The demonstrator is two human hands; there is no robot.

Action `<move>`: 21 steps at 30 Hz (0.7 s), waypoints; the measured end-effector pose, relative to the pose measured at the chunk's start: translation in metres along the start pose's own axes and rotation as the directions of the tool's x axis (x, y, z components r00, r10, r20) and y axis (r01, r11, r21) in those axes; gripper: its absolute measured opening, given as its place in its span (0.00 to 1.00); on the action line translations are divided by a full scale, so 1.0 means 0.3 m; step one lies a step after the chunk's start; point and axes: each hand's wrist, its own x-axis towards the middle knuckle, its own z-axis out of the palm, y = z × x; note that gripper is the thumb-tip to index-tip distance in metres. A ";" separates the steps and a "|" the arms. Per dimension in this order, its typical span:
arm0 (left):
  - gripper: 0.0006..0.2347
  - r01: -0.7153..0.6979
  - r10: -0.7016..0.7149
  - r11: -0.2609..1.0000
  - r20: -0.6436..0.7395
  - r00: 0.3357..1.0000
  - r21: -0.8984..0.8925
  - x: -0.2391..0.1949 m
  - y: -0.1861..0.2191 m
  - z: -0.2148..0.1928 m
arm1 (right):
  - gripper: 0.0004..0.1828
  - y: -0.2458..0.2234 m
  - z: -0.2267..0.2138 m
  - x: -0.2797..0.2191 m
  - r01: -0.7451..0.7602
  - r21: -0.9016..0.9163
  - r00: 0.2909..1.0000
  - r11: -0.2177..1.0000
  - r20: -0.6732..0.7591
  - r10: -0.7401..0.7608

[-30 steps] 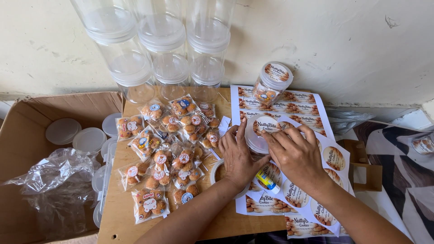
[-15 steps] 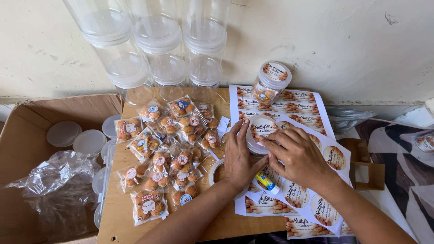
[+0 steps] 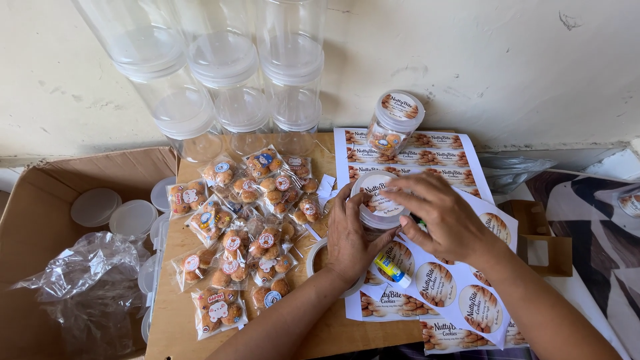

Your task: Applying adhesive to labels and sticking them onto the lids of plastic jars.

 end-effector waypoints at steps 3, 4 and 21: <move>0.29 0.002 -0.002 1.000 -0.006 1.000 -0.002 -0.004 -0.005 0.008 | 0.43 -0.012 0.012 0.031 -0.068 0.003 0.997 0.998 0.046 0.068; 0.29 -0.001 0.001 1.000 -0.014 1.000 -0.005 -0.004 -0.008 0.011 | 0.54 -0.013 0.029 0.040 -0.110 -0.010 0.988 0.994 0.107 0.110; 0.31 -0.027 0.024 0.999 -0.087 0.996 -0.027 -0.025 -0.060 0.059 | 0.65 -0.003 0.130 0.036 -0.152 0.042 0.970 0.987 0.195 0.141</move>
